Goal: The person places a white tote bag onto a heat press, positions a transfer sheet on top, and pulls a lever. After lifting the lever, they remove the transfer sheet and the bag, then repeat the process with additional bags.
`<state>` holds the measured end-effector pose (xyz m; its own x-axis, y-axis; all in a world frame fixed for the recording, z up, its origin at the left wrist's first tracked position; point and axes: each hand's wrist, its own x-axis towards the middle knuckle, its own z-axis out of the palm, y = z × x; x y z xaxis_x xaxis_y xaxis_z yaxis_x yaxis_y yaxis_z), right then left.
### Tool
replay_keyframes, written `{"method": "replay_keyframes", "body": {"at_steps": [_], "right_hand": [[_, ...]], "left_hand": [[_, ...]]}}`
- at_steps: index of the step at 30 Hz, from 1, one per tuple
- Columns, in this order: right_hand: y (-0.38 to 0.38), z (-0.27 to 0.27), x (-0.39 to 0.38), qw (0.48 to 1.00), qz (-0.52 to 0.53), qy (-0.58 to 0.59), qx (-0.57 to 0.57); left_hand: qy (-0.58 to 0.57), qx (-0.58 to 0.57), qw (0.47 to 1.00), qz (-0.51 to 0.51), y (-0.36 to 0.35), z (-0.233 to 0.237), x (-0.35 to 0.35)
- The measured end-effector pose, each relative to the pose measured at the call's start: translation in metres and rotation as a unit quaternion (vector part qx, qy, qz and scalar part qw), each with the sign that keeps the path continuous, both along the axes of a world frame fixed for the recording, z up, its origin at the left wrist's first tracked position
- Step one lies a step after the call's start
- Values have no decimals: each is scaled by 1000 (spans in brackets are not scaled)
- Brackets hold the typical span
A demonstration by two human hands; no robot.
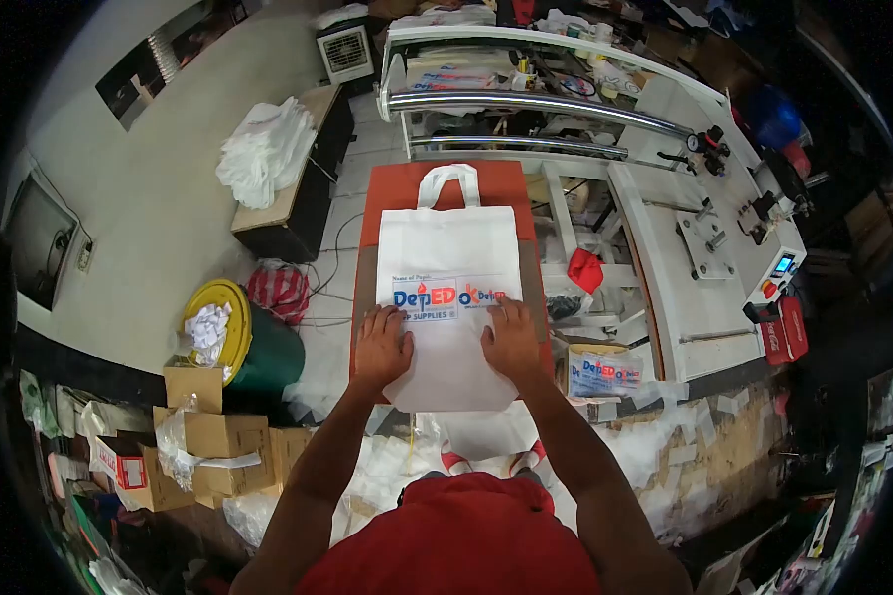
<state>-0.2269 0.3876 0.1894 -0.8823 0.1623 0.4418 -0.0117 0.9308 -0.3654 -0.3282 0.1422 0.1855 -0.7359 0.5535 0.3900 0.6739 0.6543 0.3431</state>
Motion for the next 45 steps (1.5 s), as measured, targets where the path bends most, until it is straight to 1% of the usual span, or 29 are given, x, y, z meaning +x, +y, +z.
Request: {"method": "replay_keyframes", "body": {"at_steps": [2, 9, 12, 14, 20, 33, 36, 37, 38, 39, 41, 43, 45], "right_hand": [[0, -4, 2, 1000, -9, -7, -1], [0, -10, 1, 999, -33, -20, -10], [0, -12, 1, 999, -41, -19, -12], [0, -14, 1, 999, -41, -15, -12], [-1, -18, 1, 999, -50, -10, -7], [0, -12, 2, 998, -49, -30, -21], [-1, -7, 3, 998, -46, -17, -32], [2, -2, 5, 998, -45, -16, -31], [7, 5, 8, 997, -52, 34, -50], [15, 12, 12, 992, -59, 86, -69], [48, 27, 35, 984, -82, 148, -52], [97, 44, 78, 976, -107, 189, -24], [144, 68, 122, 965, -207, 157, 21]], "left_hand": [[3, -32, 999, 22, 1, -4, -1], [44, -76, 996, 33, 4, -8, 0], [58, -50, 996, 39, 4, -10, 2], [13, -7, 999, 31, 0, -13, 3], [36, 0, 999, 18, -1, -10, 5], [17, -3, 999, 33, 0, -17, 5], [27, -1, 999, 36, -2, -10, 6], [5, 42, 999, 31, -4, 1, 9], [-15, 85, 996, 26, -7, 9, 9], [-14, 86, 996, 26, -15, 10, 8], [0, 176, 982, 70, -46, 7, 12], [24, 204, 974, 95, -86, 5, 22], [60, 195, 967, 156, -133, -26, 42]]}}
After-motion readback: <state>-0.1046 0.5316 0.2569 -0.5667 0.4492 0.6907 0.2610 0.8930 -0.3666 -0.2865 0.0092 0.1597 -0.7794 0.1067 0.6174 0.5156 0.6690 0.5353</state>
